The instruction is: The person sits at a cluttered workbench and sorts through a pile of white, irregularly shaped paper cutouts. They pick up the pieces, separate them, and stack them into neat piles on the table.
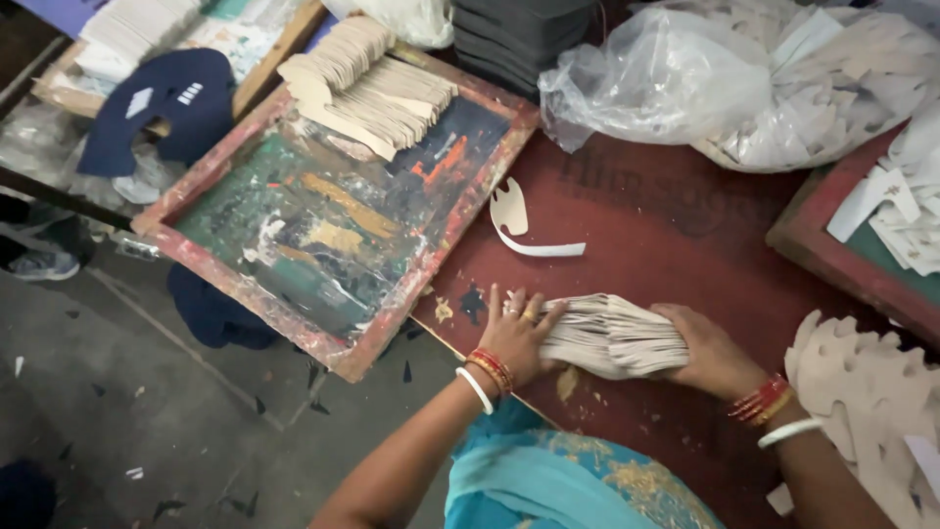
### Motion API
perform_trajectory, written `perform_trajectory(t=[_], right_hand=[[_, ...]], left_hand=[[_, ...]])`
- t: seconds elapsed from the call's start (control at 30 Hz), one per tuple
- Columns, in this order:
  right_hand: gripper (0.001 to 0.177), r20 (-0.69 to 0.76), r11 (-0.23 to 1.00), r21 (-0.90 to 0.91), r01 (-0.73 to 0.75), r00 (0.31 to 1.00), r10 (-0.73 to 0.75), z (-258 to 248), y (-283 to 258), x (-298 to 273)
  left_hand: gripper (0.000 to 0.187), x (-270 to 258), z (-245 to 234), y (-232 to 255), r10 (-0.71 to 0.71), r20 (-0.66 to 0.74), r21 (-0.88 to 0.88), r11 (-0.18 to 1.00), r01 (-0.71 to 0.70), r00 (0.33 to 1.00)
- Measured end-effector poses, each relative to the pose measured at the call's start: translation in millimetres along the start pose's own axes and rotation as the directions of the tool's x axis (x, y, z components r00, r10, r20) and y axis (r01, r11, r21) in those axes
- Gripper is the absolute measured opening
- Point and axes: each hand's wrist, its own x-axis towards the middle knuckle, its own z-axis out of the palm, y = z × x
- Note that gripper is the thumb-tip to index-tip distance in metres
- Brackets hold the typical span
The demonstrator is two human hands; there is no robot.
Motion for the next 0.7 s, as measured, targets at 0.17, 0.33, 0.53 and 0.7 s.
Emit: perform_trajectory(t=[0.17,0.33,0.53,0.7], right_hand=[[0.064,0.107,0.953,-0.025,-0.301,0.947,0.302,-6.0,-18.6,-11.5],[0.09,0.075,0.968,0.167,-0.187,0.981,0.177,16.4,-1.8,-21.3],[0.128,-0.133,0.972,0.232,-0.047,0.988,0.079,45.3,7.2,-20.2],[0.117,-0.17,0.996,0.046,-0.071,0.982,0.078,25.0,8.0,2.9]], left_hand=[[0.089,-10.0,12.1,6.0,-0.044,0.369,-0.126,0.987,0.097,0.928],[0.086,-25.8,-14.6,5.5,-0.169,0.287,-0.271,0.93,0.249,0.943],[0.113,-16.9,25.2,11.2,-0.157,0.133,-0.343,0.919,0.194,0.979],[0.112,10.8,17.3,-12.5,-0.135,0.288,-0.258,0.943,0.212,0.948]])
